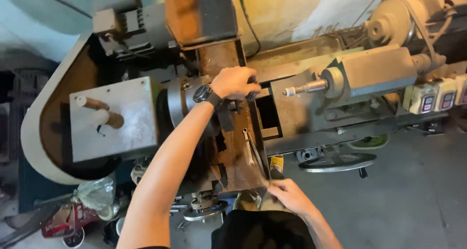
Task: Operating a lathe machine to machine and measure metal parts.
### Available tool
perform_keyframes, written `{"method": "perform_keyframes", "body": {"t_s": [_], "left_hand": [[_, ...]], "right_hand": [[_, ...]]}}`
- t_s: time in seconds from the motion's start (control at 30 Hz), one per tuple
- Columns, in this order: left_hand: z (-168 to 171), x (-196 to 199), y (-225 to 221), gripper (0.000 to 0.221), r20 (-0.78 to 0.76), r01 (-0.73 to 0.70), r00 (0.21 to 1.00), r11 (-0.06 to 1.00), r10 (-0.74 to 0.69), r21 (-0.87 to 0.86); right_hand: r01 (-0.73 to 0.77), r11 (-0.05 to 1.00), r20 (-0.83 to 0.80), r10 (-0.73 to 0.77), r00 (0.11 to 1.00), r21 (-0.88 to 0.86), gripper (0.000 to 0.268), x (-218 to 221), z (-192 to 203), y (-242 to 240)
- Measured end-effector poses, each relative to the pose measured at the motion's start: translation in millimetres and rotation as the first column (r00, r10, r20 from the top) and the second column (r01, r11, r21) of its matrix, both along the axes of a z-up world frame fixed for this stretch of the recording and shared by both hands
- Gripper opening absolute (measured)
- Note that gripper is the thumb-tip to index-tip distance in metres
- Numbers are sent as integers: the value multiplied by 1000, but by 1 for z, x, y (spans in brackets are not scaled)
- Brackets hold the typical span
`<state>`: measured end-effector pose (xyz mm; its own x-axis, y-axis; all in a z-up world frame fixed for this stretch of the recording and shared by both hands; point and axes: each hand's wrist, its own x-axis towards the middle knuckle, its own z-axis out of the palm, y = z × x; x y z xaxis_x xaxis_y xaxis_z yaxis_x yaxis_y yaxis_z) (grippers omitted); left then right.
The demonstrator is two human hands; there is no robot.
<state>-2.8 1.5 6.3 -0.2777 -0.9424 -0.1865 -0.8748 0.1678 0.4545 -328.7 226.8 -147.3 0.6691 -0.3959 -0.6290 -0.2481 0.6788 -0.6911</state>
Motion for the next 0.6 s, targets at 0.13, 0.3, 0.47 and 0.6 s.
{"method": "perform_keyframes", "body": {"t_s": [0.13, 0.3, 0.47, 0.6], "left_hand": [[-1, -2, -3, 35, -226, -145, 966, 987, 124, -75], [20, -7, 48, 21, -864, -355, 499, 926, 71, -129], [87, 8, 188, 28, -669, -710, 668, 548, 327, -441], [80, 64, 245, 28, -608, -805, 586, 296, 535, -515]], "right_hand": [[-307, 625, -457, -89, 885, -718, 28, 43, 34, -26], [-402, 490, -532, -156, 832, -773, 59, 75, 34, -45], [-334, 230, -376, -173, 910, -914, 48, 70, 21, -71], [-280, 496, -370, -93, 924, -822, 41, 63, 43, -72]]}}
